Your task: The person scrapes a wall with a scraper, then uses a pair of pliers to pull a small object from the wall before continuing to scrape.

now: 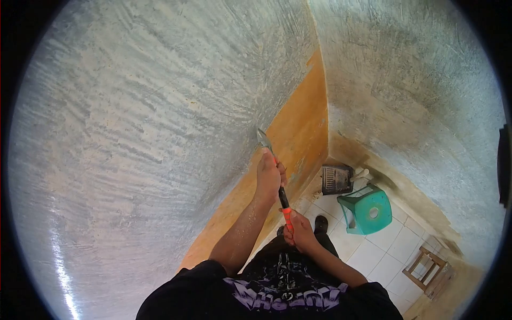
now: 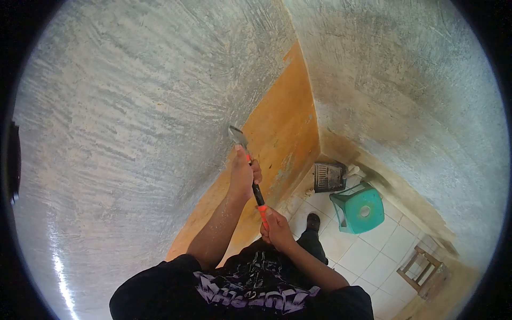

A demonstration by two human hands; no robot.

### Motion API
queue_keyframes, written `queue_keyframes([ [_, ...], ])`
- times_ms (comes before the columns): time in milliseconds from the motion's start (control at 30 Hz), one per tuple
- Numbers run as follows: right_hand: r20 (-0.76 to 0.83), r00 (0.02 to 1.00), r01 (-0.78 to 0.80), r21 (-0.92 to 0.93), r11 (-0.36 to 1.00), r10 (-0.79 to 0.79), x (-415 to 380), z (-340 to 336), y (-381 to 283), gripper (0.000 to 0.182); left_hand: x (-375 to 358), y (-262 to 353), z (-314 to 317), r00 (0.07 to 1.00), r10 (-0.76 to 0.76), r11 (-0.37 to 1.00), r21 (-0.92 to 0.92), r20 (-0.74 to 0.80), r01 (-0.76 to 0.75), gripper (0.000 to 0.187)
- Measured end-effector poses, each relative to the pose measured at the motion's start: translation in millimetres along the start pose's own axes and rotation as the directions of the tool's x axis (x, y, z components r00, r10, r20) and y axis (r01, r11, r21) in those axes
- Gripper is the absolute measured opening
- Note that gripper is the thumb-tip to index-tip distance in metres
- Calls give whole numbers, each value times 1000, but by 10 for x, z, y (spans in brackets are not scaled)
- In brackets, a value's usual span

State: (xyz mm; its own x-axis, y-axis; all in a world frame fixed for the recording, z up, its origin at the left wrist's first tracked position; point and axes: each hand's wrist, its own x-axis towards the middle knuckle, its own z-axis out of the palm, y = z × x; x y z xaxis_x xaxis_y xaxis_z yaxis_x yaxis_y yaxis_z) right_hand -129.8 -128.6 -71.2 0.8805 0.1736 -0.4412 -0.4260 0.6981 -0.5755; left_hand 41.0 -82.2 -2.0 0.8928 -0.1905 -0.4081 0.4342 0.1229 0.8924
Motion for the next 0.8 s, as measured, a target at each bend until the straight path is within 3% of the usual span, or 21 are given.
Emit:
queue_keyframes([
  [233, 114, 993, -28, -56, 998, 35, -119, -26, 273, 47, -286, -141, -318, 998, -22, 997, -74, -65, 17, 47],
  [433, 104, 994, 1, -128, 992, 12, -53, -48, 287, 52, -224, -178, -306, 998, 0, 999, -36, -67, -2, 51],
  [533, 33, 999, 18, -94, 995, -15, 10, 13, 217, 51, -94, -133, -222, 1000, 7, 1000, -21, -25, -8, 51],
  [800, 32, 999, 39, -45, 998, -38, 183, -142, -15, 52, 159, -73, 111, 997, 61, 997, 47, -55, -58, 53],
])
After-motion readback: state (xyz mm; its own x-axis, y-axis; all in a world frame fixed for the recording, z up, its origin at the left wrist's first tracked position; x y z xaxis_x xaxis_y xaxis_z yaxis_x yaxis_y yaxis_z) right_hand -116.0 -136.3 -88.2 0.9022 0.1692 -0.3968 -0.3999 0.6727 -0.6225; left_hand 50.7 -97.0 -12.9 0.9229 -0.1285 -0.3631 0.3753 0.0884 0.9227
